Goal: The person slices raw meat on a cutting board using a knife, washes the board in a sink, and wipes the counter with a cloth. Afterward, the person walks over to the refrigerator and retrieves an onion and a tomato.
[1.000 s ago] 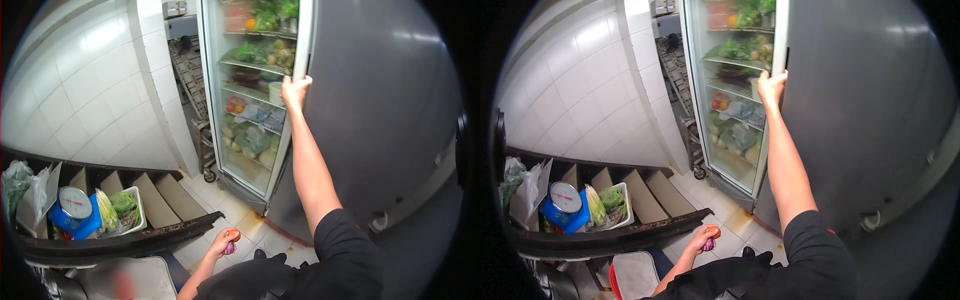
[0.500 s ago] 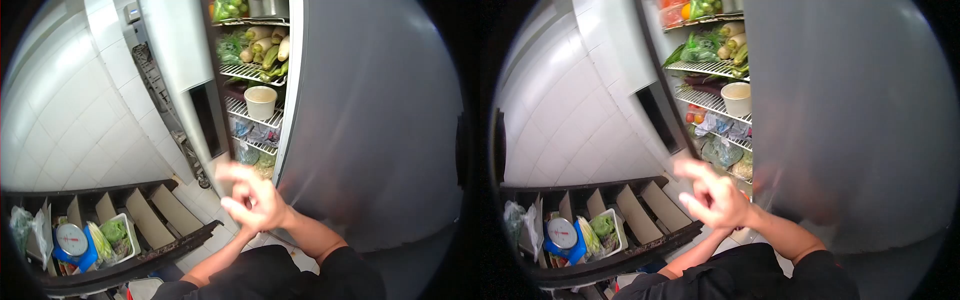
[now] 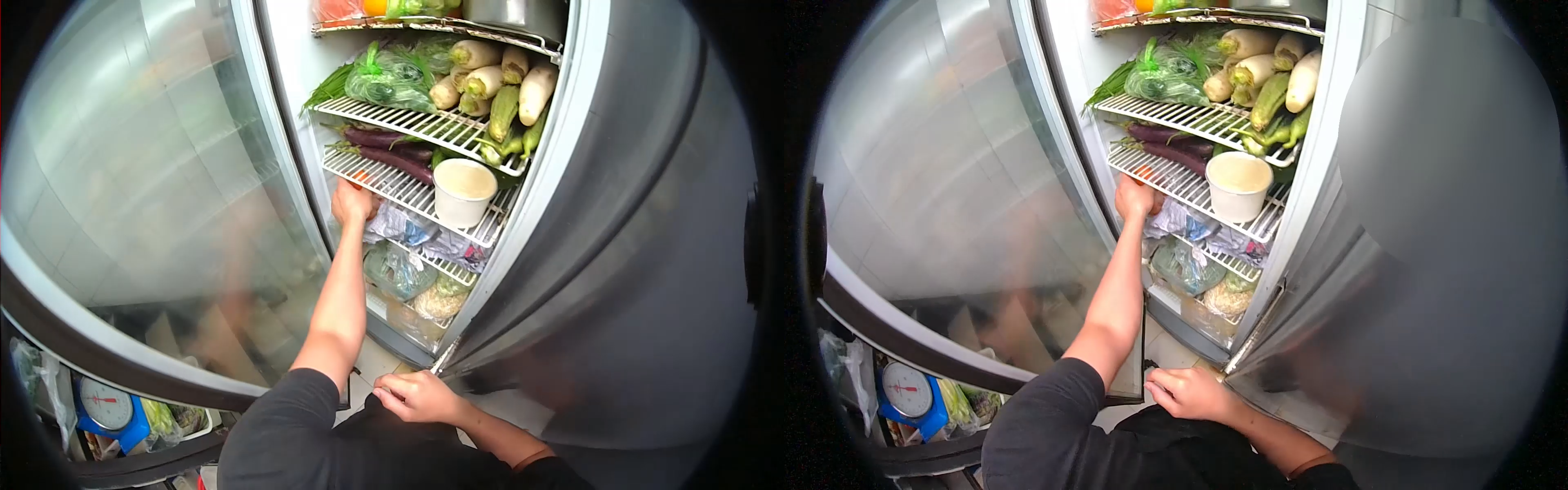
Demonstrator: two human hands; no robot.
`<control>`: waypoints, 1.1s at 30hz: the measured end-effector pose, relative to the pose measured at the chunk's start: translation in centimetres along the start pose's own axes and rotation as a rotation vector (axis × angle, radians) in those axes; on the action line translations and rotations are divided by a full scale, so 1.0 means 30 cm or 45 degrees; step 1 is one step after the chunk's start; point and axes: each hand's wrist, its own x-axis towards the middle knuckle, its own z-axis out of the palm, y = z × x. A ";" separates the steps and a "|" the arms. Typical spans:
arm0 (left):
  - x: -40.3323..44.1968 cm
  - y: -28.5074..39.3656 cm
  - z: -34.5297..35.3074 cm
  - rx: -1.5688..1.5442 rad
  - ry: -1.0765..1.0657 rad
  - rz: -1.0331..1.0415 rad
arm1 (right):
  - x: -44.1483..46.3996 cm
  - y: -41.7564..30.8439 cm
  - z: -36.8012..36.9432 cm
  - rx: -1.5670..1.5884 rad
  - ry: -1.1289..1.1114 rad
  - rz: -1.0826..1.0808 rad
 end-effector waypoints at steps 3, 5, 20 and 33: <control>0.077 -0.046 0.028 0.345 -0.223 0.097 | 0.025 0.067 0.052 -0.042 0.001 -0.008; 0.090 -0.025 -0.002 0.434 -0.392 0.142 | 0.049 0.082 0.042 -0.055 -0.043 0.011; -0.291 -0.169 -0.262 0.084 -0.249 0.221 | 0.205 0.407 0.203 0.194 -0.056 0.253; -2.560 -1.205 -1.585 -1.173 0.967 -1.814 | -0.387 0.550 0.921 -0.626 -2.238 -0.048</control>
